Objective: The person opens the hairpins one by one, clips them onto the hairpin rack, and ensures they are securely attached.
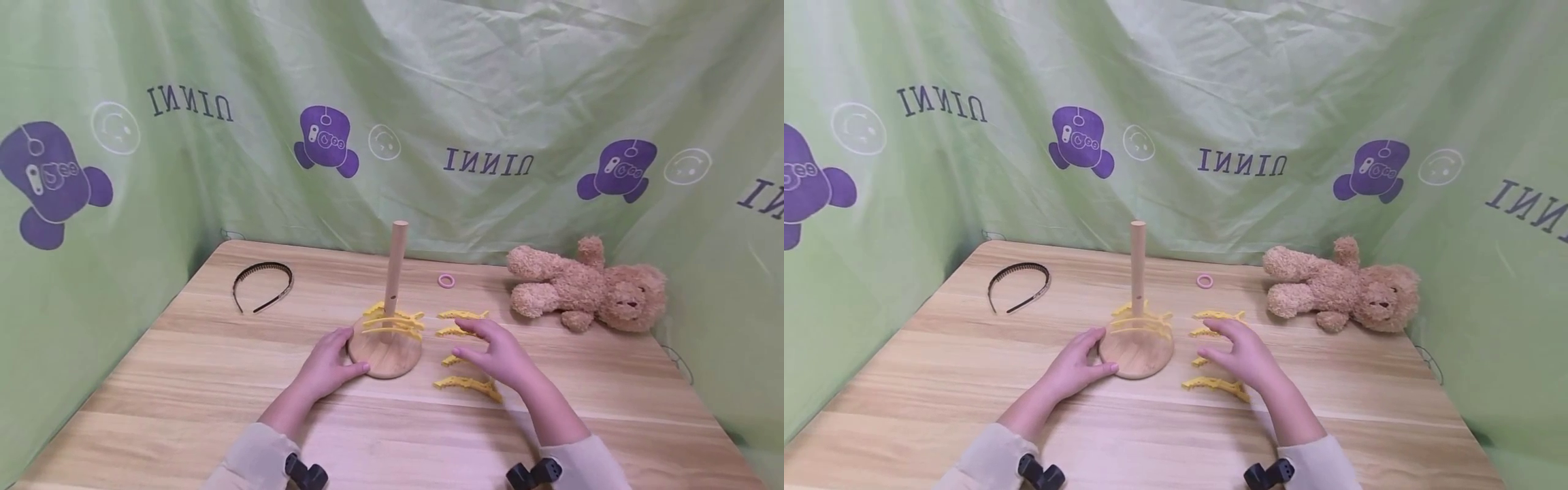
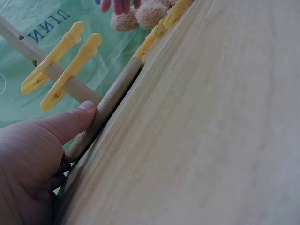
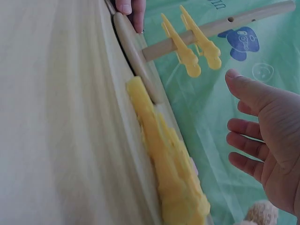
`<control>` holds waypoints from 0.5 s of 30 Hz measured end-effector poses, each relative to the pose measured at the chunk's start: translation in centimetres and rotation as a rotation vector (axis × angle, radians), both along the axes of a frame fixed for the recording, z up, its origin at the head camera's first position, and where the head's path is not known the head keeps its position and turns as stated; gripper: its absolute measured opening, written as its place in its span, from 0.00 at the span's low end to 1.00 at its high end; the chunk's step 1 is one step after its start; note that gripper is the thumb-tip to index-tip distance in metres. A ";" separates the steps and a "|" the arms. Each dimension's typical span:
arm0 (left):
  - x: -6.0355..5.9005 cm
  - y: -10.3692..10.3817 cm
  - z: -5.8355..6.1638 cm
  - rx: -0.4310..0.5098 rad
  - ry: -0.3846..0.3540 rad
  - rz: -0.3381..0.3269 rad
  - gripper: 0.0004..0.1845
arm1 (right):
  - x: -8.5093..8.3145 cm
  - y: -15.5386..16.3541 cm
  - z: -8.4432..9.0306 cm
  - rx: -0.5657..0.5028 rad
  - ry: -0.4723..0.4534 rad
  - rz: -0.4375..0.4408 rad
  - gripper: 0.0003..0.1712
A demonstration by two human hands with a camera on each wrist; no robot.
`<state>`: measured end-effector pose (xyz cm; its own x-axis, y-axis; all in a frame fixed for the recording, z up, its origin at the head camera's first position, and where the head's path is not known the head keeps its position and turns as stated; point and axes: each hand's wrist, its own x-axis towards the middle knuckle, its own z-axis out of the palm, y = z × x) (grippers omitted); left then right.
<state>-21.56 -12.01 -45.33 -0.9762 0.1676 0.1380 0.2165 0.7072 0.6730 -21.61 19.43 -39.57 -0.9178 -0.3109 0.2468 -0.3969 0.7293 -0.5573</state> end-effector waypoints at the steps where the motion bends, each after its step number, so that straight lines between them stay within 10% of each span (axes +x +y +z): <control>1: 0.0 0.0 0.0 0.001 -0.001 -0.001 0.44 | 0.2 0.4 -0.2 -0.001 0.004 -0.007 0.33; 15: -0.1 0.0 -0.2 -0.003 0.005 0.000 0.45 | 2.8 4.5 -3.3 0.047 -0.049 -0.092 0.32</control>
